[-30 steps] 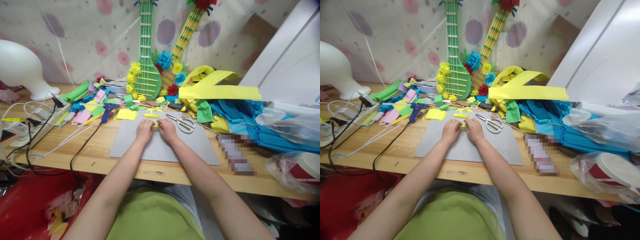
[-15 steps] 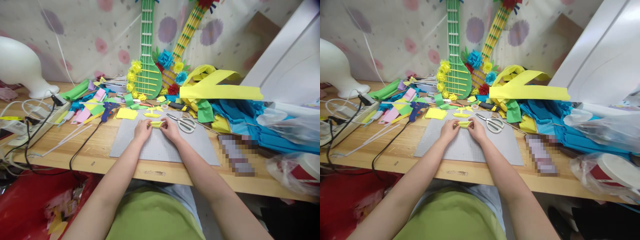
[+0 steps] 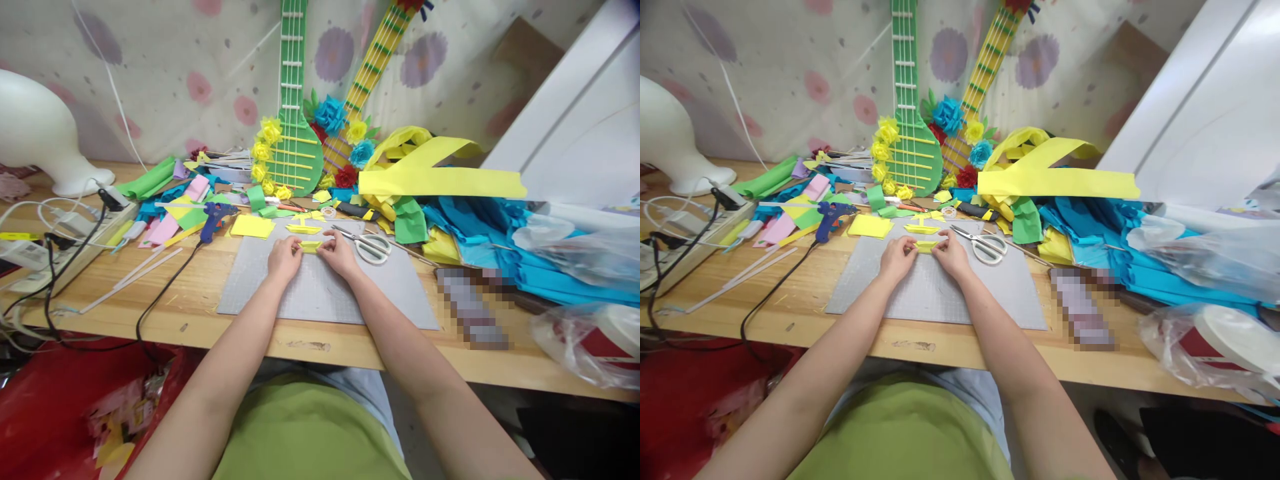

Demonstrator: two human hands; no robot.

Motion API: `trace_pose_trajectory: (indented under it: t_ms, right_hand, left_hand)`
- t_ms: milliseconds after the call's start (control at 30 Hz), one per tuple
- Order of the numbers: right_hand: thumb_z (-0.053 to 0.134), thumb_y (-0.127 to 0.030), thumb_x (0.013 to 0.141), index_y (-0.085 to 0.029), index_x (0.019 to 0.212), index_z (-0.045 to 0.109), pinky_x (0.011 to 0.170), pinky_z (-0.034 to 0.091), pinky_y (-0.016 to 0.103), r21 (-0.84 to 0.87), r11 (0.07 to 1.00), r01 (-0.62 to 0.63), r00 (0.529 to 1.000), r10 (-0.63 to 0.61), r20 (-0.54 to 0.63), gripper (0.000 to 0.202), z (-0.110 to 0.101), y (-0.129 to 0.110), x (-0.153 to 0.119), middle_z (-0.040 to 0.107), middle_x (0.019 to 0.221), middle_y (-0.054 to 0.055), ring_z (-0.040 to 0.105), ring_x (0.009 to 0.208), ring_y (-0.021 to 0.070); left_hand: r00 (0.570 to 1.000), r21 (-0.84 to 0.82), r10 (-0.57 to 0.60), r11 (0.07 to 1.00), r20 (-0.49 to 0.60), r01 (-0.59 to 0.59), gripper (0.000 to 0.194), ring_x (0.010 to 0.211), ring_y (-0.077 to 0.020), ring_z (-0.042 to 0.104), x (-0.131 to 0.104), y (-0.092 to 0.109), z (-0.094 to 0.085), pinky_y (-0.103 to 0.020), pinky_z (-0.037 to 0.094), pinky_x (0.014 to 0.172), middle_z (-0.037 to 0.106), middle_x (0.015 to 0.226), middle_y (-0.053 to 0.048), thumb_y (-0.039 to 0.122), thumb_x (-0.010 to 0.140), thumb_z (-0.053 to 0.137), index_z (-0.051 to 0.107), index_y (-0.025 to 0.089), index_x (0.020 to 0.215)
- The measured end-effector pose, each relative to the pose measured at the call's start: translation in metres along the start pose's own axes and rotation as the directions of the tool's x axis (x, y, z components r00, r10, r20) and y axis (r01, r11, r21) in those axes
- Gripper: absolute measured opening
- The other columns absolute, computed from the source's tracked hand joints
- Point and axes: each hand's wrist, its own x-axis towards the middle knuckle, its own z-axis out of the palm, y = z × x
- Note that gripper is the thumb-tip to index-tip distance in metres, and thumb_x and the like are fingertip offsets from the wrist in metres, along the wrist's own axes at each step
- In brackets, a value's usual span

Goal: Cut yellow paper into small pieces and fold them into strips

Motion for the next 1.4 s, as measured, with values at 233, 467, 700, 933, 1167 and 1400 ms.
trace_pose_trajectory:
  t_ms: [233,467,700,933,1167,1400]
  right_hand:
    - [0.052,-0.022,0.072,-0.021,0.109,0.044,0.065,0.039,0.026,-0.182,0.983,0.01,0.999,-0.016,-0.032,0.037,0.002,-0.009,-0.006,0.064,0.081,-0.002,0.056,0.066,0.0127]
    - [0.048,-0.022,0.077,-0.02,0.112,0.042,0.067,0.04,0.027,-0.305,0.952,0.028,0.996,-0.054,-0.075,0.036,0.006,-0.012,-0.009,0.064,0.083,0.0,0.059,0.077,0.0166]
    - [0.043,-0.021,0.08,-0.018,0.113,0.043,0.069,0.041,0.029,-0.438,0.898,0.042,0.994,-0.082,-0.074,0.033,0.009,-0.021,-0.014,0.065,0.084,0.004,0.059,0.081,0.0197]
    - [0.041,-0.021,0.081,-0.018,0.111,0.044,0.068,0.04,0.029,-0.509,0.86,0.04,0.993,-0.092,-0.077,0.03,0.012,-0.022,-0.015,0.064,0.088,0.006,0.059,0.082,0.0203]
    - [0.041,-0.021,0.081,-0.019,0.103,0.048,0.066,0.039,0.027,-0.524,0.85,0.05,0.992,-0.105,-0.076,0.023,0.013,-0.019,-0.013,0.064,0.088,0.006,0.058,0.081,0.0191]
    - [0.041,-0.021,0.081,-0.019,0.101,0.049,0.067,0.039,0.027,-0.519,0.852,0.068,0.992,-0.113,-0.055,0.021,0.012,-0.018,-0.013,0.063,0.089,0.006,0.057,0.081,0.018]
  left_hand:
    - [1.0,-0.017,-0.014,1.0,-0.006,0.013,0.022,0.093,-0.0183,0.054,0.002,-0.002,0.001,-0.029,0.042,0.078,0.066,0.081,-0.001,0.021,0.076,0.056,0.057,0.022,0.097]
    - [0.997,0.001,-0.063,0.998,-0.031,0.064,0.02,0.092,-0.0183,0.053,0.003,0.003,0.003,-0.028,0.041,0.073,0.065,0.079,0.0,0.022,0.075,0.056,0.054,0.022,0.095]
    - [0.995,0.07,-0.077,0.994,-0.059,0.081,0.032,0.097,-0.0209,0.053,0.003,0.006,0.007,-0.03,0.04,0.073,0.064,0.08,-0.002,0.02,0.073,0.056,0.048,0.023,0.105]
    - [0.994,0.095,-0.084,0.991,-0.067,0.09,0.03,0.096,-0.0207,0.053,0.004,0.006,0.008,-0.03,0.041,0.073,0.063,0.079,-0.002,0.02,0.073,0.056,0.046,0.023,0.102]
    - [0.998,0.179,-0.052,0.982,-0.02,0.055,0.003,0.095,-0.021,0.051,0.004,0.01,0.005,-0.03,0.042,0.069,0.061,0.079,-0.004,0.021,0.075,0.053,0.052,0.024,0.073]
    - [0.998,0.157,-0.061,0.985,-0.03,0.065,0.003,0.094,-0.021,0.052,0.003,0.011,0.003,-0.03,0.043,0.069,0.062,0.078,-0.003,0.021,0.074,0.054,0.054,0.024,0.073]
